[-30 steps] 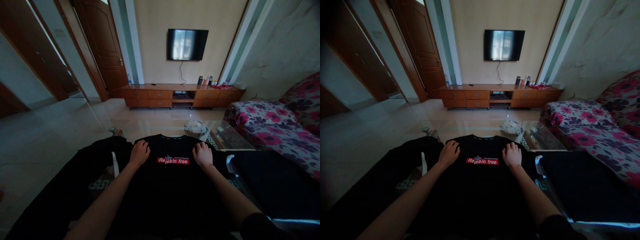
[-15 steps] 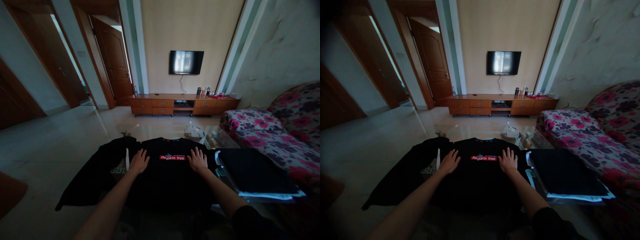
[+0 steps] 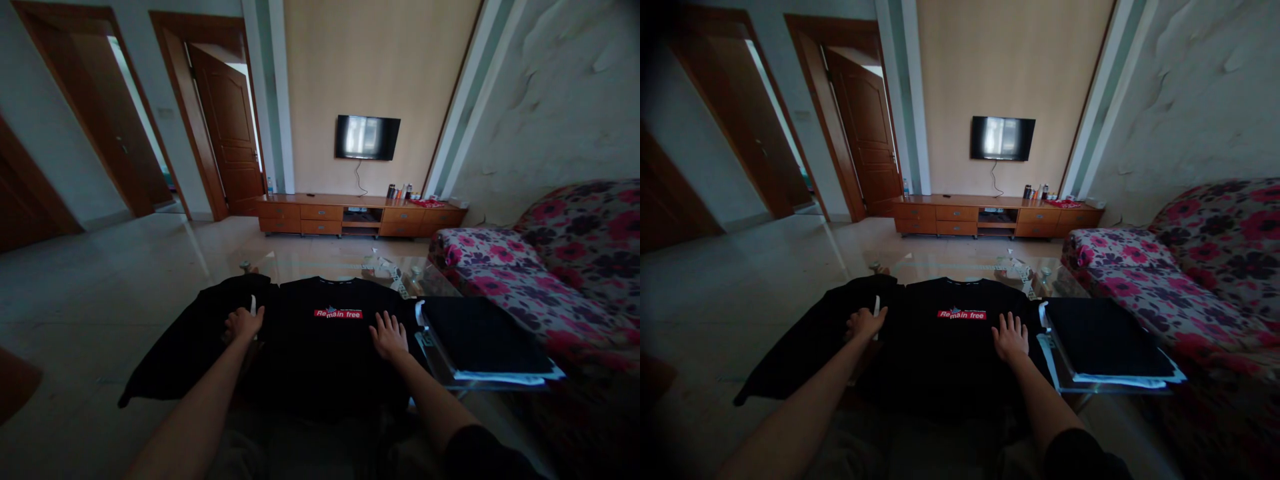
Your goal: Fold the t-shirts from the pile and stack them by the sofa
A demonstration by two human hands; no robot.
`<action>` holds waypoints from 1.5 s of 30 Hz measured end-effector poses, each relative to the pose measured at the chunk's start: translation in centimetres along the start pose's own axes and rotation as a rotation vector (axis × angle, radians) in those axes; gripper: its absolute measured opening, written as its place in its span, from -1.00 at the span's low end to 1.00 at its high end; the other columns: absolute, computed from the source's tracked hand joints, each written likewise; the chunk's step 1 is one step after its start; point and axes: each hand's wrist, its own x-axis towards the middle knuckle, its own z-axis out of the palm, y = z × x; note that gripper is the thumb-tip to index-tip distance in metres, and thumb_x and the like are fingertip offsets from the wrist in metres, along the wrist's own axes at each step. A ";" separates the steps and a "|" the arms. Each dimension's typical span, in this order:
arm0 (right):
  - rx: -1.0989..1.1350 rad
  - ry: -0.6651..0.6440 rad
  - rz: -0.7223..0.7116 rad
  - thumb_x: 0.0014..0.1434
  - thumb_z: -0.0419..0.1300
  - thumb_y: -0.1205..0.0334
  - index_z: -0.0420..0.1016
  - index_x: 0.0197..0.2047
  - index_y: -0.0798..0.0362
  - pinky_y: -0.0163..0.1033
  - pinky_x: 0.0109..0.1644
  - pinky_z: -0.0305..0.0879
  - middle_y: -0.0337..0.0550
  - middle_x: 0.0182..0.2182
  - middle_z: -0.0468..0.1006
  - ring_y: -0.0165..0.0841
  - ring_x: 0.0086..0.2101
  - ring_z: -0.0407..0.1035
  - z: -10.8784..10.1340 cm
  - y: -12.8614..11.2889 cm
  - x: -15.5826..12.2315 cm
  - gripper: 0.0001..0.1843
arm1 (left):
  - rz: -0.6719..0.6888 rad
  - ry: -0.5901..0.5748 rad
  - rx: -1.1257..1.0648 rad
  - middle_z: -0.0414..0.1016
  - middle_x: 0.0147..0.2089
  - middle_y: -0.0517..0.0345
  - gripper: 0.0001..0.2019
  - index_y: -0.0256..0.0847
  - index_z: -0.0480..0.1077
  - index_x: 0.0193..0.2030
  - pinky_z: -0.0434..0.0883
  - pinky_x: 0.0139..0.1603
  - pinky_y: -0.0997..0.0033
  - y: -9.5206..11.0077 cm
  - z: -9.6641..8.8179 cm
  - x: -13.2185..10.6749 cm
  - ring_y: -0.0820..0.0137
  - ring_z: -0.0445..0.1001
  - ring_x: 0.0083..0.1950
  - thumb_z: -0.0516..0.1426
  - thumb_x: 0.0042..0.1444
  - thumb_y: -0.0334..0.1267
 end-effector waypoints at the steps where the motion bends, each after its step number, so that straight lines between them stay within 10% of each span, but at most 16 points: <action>1: -0.001 0.007 0.000 0.41 -0.24 -0.20 -0.01 0.53 -0.04 0.16 0.44 -0.33 -0.06 0.51 -0.13 -0.04 0.45 -0.30 0.0 -0.1 0.1 -0.25 | -0.010 -0.017 -0.023 0.30 0.26 -0.48 -0.27 -0.34 0.38 0.15 0.33 0.15 -0.23 0.3 0.1 0.4 -0.27 0.27 0.29 0.07 0.10 0.29; 8: -0.004 0.035 -0.021 0.41 -0.24 -0.21 0.00 0.52 -0.05 0.14 0.44 -0.34 -0.06 0.50 -0.11 -0.08 0.45 -0.29 0.1 0.3 0.5 -0.25 | 0.101 -0.083 -0.107 0.58 -0.03 -0.22 -0.66 -0.21 0.49 -0.07 0.43 0.07 0.14 2.6 0.6 2.0 0.00 0.54 0.07 0.15 0.17 -0.02; 14: -0.013 0.022 -0.009 0.40 -0.24 -0.23 -0.01 0.52 -0.06 0.13 0.43 -0.33 -0.07 0.50 -0.12 -0.08 0.45 -0.28 0.1 0.2 1.0 -0.24 | 0.090 0.054 -0.152 0.55 0.05 -0.20 -0.54 -0.15 0.32 0.20 0.46 -0.03 0.12 4.4 -0.5 2.1 0.00 0.55 0.05 -0.02 0.31 0.07; 24: -0.026 -0.006 -0.001 0.40 -0.26 -0.21 -0.06 0.54 -0.07 0.13 0.42 -0.32 -0.08 0.51 -0.15 -0.08 0.45 -0.30 -0.5 0.0 0.8 -0.24 | 0.010 -0.008 -0.090 0.56 0.02 -0.27 -0.64 -0.17 0.39 0.09 0.49 -0.05 0.09 3.9 -2.6 1.4 -0.05 0.56 0.05 0.11 0.24 -0.06; 30: -0.030 -0.019 0.006 0.40 -0.26 -0.21 -0.07 0.54 -0.08 0.13 0.43 -0.34 -0.09 0.51 -0.16 -0.08 0.45 -0.31 -0.6 -0.1 0.8 -0.25 | 0.595 0.046 0.120 0.50 0.11 -0.13 -0.60 -0.05 0.26 0.24 0.44 -0.02 0.02 7.2 -3.0 -4.6 0.03 0.56 -0.02 -0.13 0.40 -0.02; 35: -0.018 -0.005 0.010 0.40 -0.24 -0.20 -0.03 0.53 -0.09 0.12 0.43 -0.33 -0.10 0.51 -0.14 -0.09 0.45 -0.30 -0.6 -0.1 0.6 -0.26 | 1.087 -0.287 0.140 0.39 0.25 -0.06 -0.58 -0.05 0.31 0.25 0.38 0.14 0.21 8.5 -1.0 -9.6 0.16 0.47 0.17 0.03 0.32 0.00; 45: 0.001 -0.018 0.012 0.41 -0.22 -0.19 -0.04 0.53 -0.08 0.12 0.44 -0.35 -0.11 0.51 -0.15 -0.10 0.45 -0.32 -0.9 -0.1 0.5 -0.26 | 1.127 -0.415 0.146 -0.14 0.58 0.02 -0.22 -0.11 0.03 0.52 -0.09 0.50 0.07 3.9 4.0 -7.6 0.12 -0.18 0.58 -0.09 0.29 0.28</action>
